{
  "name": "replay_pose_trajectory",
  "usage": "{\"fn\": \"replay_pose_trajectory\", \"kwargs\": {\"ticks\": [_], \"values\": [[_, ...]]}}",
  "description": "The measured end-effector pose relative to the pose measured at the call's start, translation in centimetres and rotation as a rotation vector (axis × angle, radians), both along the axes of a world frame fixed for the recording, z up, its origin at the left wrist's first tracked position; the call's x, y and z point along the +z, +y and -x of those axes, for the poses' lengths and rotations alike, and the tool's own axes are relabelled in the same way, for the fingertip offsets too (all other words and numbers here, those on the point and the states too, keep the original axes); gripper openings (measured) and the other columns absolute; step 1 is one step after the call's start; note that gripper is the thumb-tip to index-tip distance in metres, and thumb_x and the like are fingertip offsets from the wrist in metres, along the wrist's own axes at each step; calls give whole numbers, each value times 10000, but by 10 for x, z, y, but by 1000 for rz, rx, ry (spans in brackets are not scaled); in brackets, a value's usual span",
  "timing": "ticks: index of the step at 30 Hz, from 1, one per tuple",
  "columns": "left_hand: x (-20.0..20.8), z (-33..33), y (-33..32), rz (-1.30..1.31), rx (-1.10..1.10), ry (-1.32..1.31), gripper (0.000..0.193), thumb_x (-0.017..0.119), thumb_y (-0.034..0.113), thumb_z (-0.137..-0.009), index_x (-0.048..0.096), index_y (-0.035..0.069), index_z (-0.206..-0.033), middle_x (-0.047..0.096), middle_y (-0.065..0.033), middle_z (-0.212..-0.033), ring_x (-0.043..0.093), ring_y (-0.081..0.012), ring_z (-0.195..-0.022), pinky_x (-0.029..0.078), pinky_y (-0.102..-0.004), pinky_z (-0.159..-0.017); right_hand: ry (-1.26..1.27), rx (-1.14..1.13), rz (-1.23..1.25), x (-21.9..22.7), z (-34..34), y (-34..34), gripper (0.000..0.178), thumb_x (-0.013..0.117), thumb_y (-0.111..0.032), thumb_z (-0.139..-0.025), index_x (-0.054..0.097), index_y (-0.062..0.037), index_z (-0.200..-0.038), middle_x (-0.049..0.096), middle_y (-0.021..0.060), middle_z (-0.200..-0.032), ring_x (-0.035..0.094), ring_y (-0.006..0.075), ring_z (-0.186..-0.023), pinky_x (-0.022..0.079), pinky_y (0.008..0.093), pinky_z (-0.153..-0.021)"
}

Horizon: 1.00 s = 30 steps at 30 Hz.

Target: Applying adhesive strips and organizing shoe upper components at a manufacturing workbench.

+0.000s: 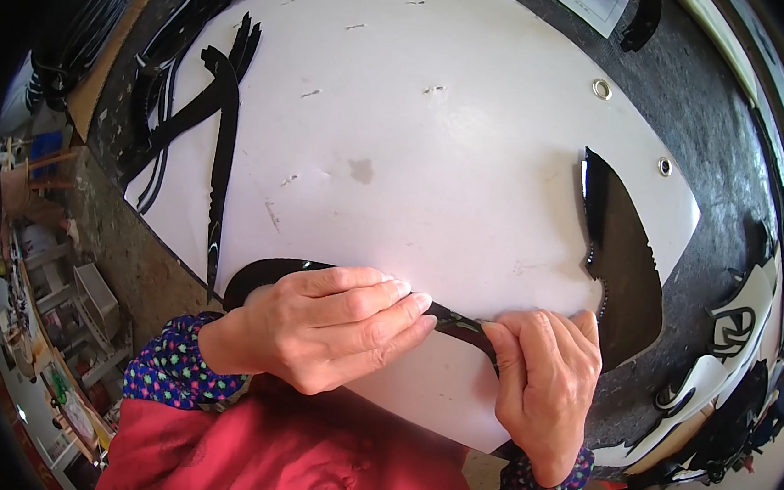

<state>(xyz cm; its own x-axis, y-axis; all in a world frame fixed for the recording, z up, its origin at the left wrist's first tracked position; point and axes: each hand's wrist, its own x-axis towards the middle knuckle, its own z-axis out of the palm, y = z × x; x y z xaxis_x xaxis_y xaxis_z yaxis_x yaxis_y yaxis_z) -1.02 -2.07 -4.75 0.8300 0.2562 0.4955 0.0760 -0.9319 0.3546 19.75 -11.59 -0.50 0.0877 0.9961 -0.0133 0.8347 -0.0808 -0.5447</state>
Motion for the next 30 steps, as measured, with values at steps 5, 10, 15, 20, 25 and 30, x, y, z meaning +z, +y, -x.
{"fn": "replay_pose_trajectory", "kwargs": {"ticks": [5,10,15,20,25,30], "values": [[0,0,1,-4,-8,17,199,683,67,-770,737,32,-958,679,-62,-1017,644,-173,-931,554,-292,-840,17,-8,32,0,0,-1,134,678,-102,-841,591,-26,-773,594,69,-701,491,236,-609,352,334,-647],[0,-1,1,4,-4,7,201,686,66,-761,739,30,-951,679,-63,-1006,645,-174,-930,555,-294,-841,28,33,16,2,-4,1,122,683,-96,-829,593,-39,-768,580,61,-673,508,235,-594,345,339,-634],[1,-1,1,1,7,-3,195,691,63,-758,743,30,-943,679,-57,-990,646,-174,-927,552,-297,-844,111,81,20,5,-13,0,118,687,-92,-821,597,-53,-756,574,48,-649,530,229,-582,335,342,-621],[-1,-1,0,5,14,-22,182,699,66,-766,746,35,-939,680,-53,-981,648,-168,-911,543,-290,-846,114,32,28,4,-9,1,133,689,-106,-826,593,-54,-749,583,44,-653,529,229,-580,331,342,-619],[1,0,1,5,7,-8,176,702,65,-765,747,37,-932,681,-55,-987,646,-165,-906,543,-288,-845,54,46,4,1,-5,3,133,691,-109,-829,595,-58,-751,582,47,-653,532,228,-575,332,341,-618],[-1,0,1,11,-4,-12,170,701,65,-769,746,37,-931,681,-56,-998,645,-164,-909,544,-285,-842,32,39,13,2,-5,4,129,690,-103,-830,596,-59,-753,580,49,-652,531,229,-572,331,340,-614]]}}
